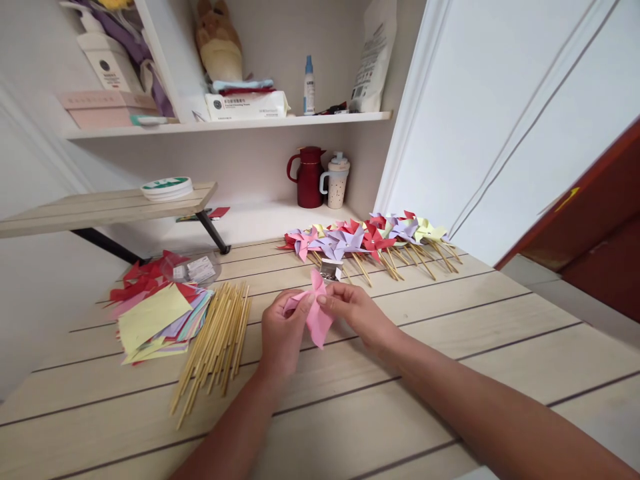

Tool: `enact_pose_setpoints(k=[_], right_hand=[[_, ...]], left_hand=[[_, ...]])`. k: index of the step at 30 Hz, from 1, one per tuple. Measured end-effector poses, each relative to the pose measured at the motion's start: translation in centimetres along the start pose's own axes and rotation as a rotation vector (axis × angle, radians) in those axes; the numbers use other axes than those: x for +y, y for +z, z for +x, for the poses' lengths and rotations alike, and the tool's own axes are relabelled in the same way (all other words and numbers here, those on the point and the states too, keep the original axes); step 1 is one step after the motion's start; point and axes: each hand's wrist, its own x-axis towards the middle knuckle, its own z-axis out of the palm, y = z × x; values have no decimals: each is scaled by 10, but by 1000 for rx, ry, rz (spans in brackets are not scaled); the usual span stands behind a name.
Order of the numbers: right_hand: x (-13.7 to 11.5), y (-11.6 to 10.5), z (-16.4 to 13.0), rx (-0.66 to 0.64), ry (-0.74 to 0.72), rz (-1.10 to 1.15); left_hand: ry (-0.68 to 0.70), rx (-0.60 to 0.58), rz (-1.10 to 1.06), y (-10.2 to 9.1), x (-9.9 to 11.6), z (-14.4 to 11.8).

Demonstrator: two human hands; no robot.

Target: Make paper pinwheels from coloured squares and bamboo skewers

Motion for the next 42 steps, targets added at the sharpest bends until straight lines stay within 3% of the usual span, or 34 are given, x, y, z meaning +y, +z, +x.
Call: enact_pose_setpoints(k=[8, 14, 16, 25, 32, 42], right_hand=[[4, -1, 1, -28, 47, -8], [5, -6, 3, 65, -38, -28], [5, -8, 4, 84, -54, -41], [6, -11, 5, 79, -67, -66], [3, -7, 2, 46, -88, -44], [3, -7, 0, -9, -114, -54]], left_hand=[[-125, -35, -29, -2, -2, 1], [-179, -231, -236, 1, 2, -3], [-202, -247, -253, 1, 3, -4], [-239, -172, -226, -2, 1, 0], [-197, 0, -105, 2, 4, -3], [-191, 57, -127, 6, 4, -7]])
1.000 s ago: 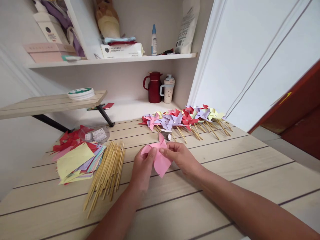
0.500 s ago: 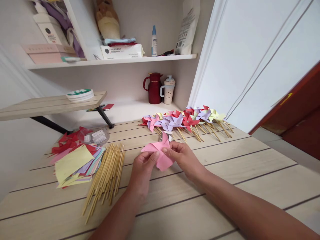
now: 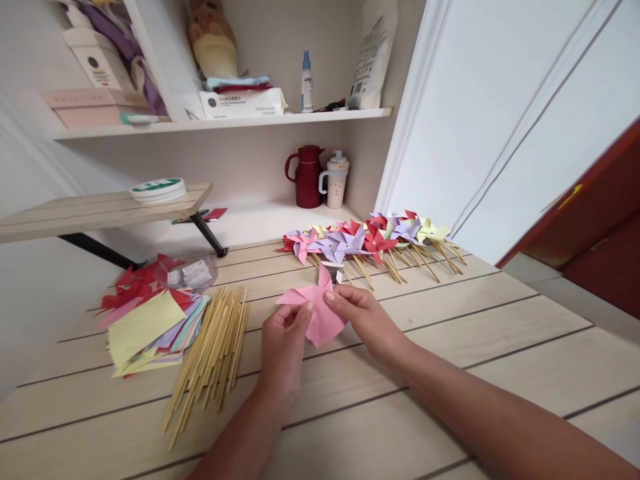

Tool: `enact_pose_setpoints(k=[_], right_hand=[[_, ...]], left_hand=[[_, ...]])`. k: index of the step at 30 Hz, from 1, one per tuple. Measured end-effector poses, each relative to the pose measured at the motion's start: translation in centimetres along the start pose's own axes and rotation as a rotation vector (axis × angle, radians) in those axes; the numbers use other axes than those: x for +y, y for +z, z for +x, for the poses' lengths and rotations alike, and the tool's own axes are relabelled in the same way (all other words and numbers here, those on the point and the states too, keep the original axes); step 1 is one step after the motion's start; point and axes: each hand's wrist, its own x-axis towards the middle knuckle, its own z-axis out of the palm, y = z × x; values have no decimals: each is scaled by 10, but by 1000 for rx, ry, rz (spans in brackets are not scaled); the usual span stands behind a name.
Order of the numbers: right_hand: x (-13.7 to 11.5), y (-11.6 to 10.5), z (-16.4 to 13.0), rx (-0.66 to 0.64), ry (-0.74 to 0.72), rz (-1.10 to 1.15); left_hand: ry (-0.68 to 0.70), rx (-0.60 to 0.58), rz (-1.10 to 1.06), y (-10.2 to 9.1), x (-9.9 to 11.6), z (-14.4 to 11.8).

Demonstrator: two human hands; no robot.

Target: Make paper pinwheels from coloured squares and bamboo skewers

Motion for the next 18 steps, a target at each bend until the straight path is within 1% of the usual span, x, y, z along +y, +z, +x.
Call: enact_pose_setpoints(k=[5, 9, 11, 15, 18], right_hand=[[-1, 0, 0, -8, 19, -3], [1, -1, 2, 14, 33, 1], [2, -2, 2, 25, 31, -13], [3, -4, 2, 45, 26, -42], [4, -5, 2, 53, 24, -35]], left_hand=[[-16, 32, 27, -1, -2, 0], [-8, 23, 43, -2, -3, 1], [-16, -14, 36, -2, -3, 1], [-80, -153, -60, -3, -4, 3], [-93, -181, -137, -2, -3, 2]])
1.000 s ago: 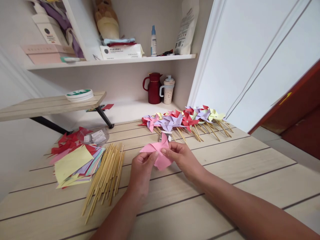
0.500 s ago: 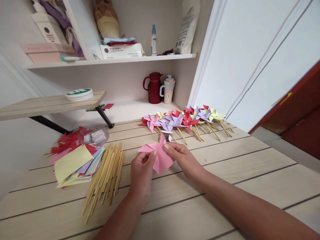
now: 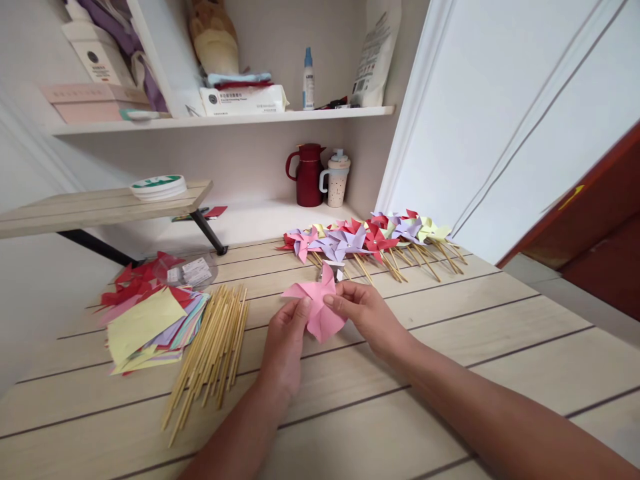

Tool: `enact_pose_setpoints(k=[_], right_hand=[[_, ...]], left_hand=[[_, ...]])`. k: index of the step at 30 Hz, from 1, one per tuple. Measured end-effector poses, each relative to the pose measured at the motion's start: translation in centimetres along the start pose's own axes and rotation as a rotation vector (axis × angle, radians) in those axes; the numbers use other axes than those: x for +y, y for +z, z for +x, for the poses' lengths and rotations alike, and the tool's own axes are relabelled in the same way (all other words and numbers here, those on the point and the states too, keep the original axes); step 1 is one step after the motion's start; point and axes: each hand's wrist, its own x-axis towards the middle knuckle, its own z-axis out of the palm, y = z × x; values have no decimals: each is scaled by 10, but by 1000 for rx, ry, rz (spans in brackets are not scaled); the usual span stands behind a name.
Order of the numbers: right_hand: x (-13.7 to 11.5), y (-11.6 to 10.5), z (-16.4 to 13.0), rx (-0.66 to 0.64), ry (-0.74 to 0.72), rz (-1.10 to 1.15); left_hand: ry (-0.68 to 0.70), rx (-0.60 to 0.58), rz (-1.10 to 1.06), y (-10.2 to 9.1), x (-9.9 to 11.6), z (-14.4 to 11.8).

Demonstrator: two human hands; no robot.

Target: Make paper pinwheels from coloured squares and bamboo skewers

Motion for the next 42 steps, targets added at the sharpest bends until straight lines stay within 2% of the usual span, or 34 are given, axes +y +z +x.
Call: enact_pose_setpoints(k=[11, 14, 20, 26, 31, 38, 42], right_hand=[[-4, 3, 0, -27, 22, -7], [-3, 2, -1, -42, 25, -26], [-3, 3, -3, -48, 25, -53], [-5, 5, -3, -30, 43, -44], [-5, 5, -3, -15, 24, -56], [-4, 3, -3, 13, 17, -71], [-4, 0, 0, 38, -5, -87]], left_hand=[[47, -167, -98, 1, 9, -1], [12, -141, -76, 0, 9, -1], [-1, -12, -91, -2, 4, 1], [10, -11, -30, -5, 2, 1], [-9, -71, 6, -7, 1, 0], [30, -55, 47, -4, 6, 0], [57, -40, 152, 0, 11, -2]])
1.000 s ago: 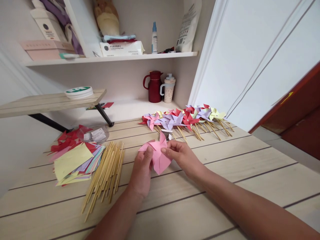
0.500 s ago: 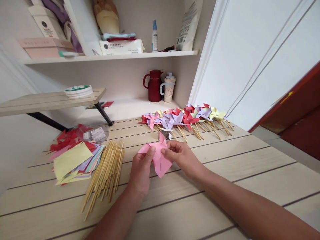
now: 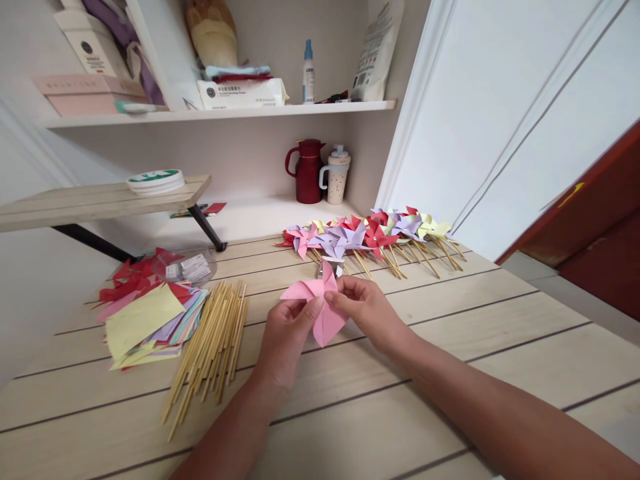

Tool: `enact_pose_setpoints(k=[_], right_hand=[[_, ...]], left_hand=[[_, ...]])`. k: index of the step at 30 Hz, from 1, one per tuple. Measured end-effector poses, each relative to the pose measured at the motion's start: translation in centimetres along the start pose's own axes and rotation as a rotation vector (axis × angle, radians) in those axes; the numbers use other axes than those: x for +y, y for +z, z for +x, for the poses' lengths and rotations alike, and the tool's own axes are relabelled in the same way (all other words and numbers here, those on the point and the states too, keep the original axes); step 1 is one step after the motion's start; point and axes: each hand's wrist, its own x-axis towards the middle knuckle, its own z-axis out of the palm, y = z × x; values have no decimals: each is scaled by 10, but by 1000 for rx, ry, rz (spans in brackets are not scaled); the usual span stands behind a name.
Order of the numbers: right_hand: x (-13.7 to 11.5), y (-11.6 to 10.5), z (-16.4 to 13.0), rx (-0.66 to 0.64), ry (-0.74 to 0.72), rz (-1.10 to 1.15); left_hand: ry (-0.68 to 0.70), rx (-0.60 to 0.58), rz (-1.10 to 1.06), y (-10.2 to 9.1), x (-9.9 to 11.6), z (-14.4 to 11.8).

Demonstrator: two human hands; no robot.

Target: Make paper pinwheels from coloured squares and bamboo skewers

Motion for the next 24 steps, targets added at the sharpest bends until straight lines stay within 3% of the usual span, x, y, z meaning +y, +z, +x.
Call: enact_pose_setpoints(k=[4, 9, 18, 24], right_hand=[[-1, -1, 0, -8, -24, -3], [-3, 0, -1, -19, -20, -15], [-1, 4, -4, -31, -73, 12], [2, 4, -3, 15, -160, 153]], left_hand=[[20, 73, 80, 0, -1, 0], [16, -9, -25, -2, -4, 1], [-13, 81, -175, 5, -5, -1], [-18, 166, -272, 0, 1, 4]])
